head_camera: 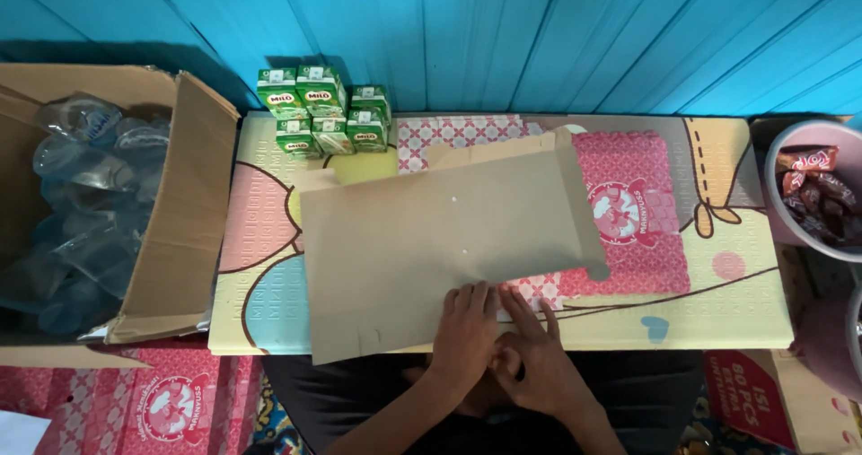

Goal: The person folds and assembles a decorative cardboard gift box on a table, pressing the base flat and folding the side walls and patterned flaps into place by hand. They work the box panels one at a time, turning the box over and pressing creases until the box holds its shape.

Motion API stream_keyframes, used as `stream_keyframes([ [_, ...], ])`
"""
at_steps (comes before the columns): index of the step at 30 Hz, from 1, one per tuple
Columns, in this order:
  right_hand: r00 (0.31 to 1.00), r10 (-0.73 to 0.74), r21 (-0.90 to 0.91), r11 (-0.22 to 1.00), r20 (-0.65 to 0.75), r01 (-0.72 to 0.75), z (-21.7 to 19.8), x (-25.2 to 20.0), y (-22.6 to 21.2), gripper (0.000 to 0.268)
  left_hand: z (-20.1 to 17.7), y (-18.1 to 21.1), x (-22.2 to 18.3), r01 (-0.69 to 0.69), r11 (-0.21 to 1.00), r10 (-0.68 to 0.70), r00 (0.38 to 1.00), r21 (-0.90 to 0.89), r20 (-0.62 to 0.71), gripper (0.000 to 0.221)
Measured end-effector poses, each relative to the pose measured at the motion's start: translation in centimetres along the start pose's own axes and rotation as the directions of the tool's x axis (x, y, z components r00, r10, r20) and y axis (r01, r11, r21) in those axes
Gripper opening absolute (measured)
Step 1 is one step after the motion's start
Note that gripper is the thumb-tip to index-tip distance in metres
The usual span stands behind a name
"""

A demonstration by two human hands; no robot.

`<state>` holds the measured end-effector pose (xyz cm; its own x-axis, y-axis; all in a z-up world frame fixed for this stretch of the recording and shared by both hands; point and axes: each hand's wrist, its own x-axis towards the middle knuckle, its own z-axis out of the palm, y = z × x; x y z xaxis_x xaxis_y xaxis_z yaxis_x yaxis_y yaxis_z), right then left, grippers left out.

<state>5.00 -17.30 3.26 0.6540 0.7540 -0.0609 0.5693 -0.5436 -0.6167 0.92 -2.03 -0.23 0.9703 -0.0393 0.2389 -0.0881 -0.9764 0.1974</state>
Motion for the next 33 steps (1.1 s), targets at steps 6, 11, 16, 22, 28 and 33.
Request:
stream_keyframes([
  [6, 1.000, 0.007, -0.001, 1.000, 0.011, -0.007, 0.1, -0.1, 0.2, 0.012, -1.0, -0.2, 0.2, 0.029, 0.998, -0.029, 1.000, -0.048, 0.003, 0.059],
  [11, 0.999, -0.021, 0.008, 1.000, -0.025, 0.021, 0.0, 0.0, 0.0, 0.013, -0.7, -0.9, -0.8, 0.105, 0.986, -0.117, 0.990, -0.128, -0.084, 0.026],
  [16, 0.998, -0.023, -0.005, 1.000, -0.050, 0.023, 0.4, -0.1, 0.3, 0.012, -0.9, -1.4, -1.4, 0.075, 0.986, -0.087, 0.993, -0.148, -0.081, 0.051],
  [22, 1.000, -0.003, 0.027, 1.000, -0.013, 0.003, -0.4, -0.1, -0.3, 0.008, -1.7, -2.2, -1.5, 0.058, 0.968, -0.086, 0.991, -0.242, -0.104, 0.037],
  [28, 0.999, 0.053, 0.208, 0.977, -0.005, -0.051, -5.3, -2.2, -4.2, 0.014, -2.1, -3.3, -2.3, 0.083, 0.947, -0.085, 0.996, -0.311, 0.007, 0.046],
  [33, 0.971, -0.239, 0.413, 0.885, 0.007, 0.215, -10.2, -3.3, -7.3, 0.003, -2.1, -3.0, -2.1, -0.018, 0.983, -0.001, 0.994, -0.184, -0.105, 0.029],
])
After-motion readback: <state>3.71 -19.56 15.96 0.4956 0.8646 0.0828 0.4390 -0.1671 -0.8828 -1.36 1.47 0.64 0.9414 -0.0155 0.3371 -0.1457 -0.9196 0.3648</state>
